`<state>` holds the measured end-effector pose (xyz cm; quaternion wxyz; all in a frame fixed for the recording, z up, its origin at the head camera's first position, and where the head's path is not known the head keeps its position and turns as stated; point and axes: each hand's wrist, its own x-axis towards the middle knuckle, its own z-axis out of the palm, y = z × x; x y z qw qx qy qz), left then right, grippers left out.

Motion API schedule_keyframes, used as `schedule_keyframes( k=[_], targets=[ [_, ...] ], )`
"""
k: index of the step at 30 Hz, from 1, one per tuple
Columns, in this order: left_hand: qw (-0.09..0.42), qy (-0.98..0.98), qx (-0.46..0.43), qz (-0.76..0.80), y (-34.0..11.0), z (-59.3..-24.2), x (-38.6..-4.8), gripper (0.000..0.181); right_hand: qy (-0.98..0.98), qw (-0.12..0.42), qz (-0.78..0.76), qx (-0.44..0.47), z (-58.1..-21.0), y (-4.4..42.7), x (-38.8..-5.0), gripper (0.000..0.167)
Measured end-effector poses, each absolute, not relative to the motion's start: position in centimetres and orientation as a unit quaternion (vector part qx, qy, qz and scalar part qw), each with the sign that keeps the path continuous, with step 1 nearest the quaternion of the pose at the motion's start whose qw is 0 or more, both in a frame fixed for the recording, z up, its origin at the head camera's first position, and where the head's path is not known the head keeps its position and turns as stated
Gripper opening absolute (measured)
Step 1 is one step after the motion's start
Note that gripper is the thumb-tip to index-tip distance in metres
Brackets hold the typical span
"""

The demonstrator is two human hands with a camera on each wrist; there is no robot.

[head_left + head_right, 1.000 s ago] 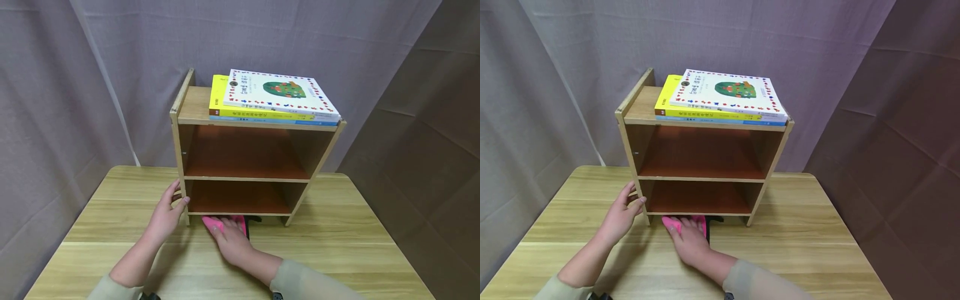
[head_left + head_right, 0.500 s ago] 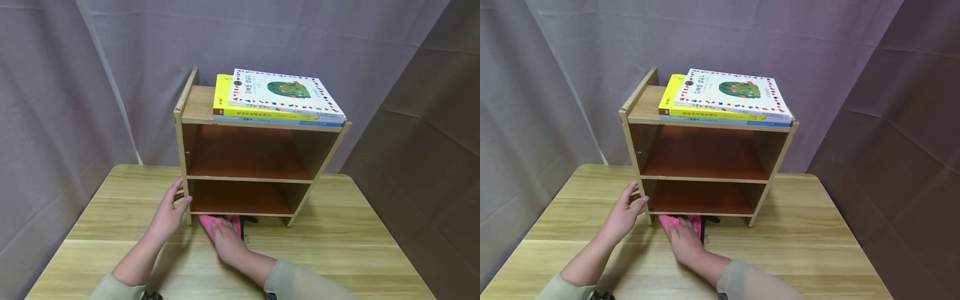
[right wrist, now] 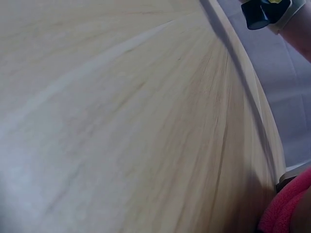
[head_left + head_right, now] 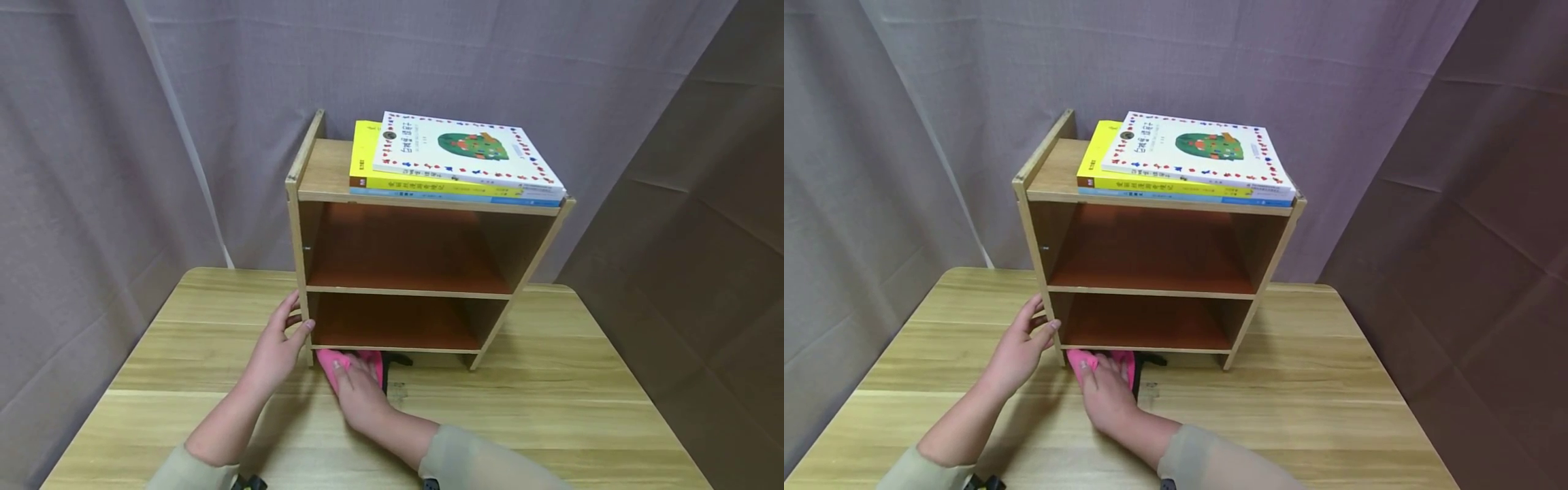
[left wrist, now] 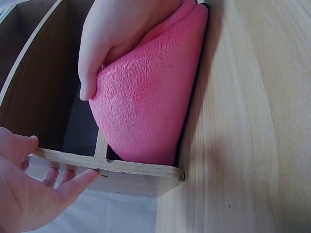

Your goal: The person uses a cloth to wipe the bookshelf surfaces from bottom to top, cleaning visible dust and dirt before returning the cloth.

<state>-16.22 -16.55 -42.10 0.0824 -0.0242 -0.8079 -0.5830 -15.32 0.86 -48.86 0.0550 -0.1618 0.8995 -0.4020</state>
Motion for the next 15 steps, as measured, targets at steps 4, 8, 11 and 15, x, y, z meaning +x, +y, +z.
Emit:
schedule_keyframes(
  k=[4, 8, 11, 15],
  targets=[
    [0.084, -0.809, -0.025, -0.582, -16.51, -42.07, -16.22, 0.06, 0.899, 0.064, -0.401, -0.164, -48.79, 0.5, -15.3, 0.064],
    [0.087, -0.808, -0.027, -0.582, -16.52, -42.08, -16.25, 0.06, 0.901, 0.07, -0.393, -0.169, -48.99, 0.19, -15.38, 0.067],
    [0.087, -0.807, -0.028, -0.583, -16.54, -42.13, -16.26, 0.06, 0.909, 0.07, -0.361, -0.198, -49.12, 0.11, -15.44, 0.066],
    [0.084, -0.807, -0.026, -0.583, -16.54, -42.19, -16.22, 0.06, 0.921, 0.06, -0.305, -0.237, -49.14, 0.02, -15.51, 0.062]
  ],
)
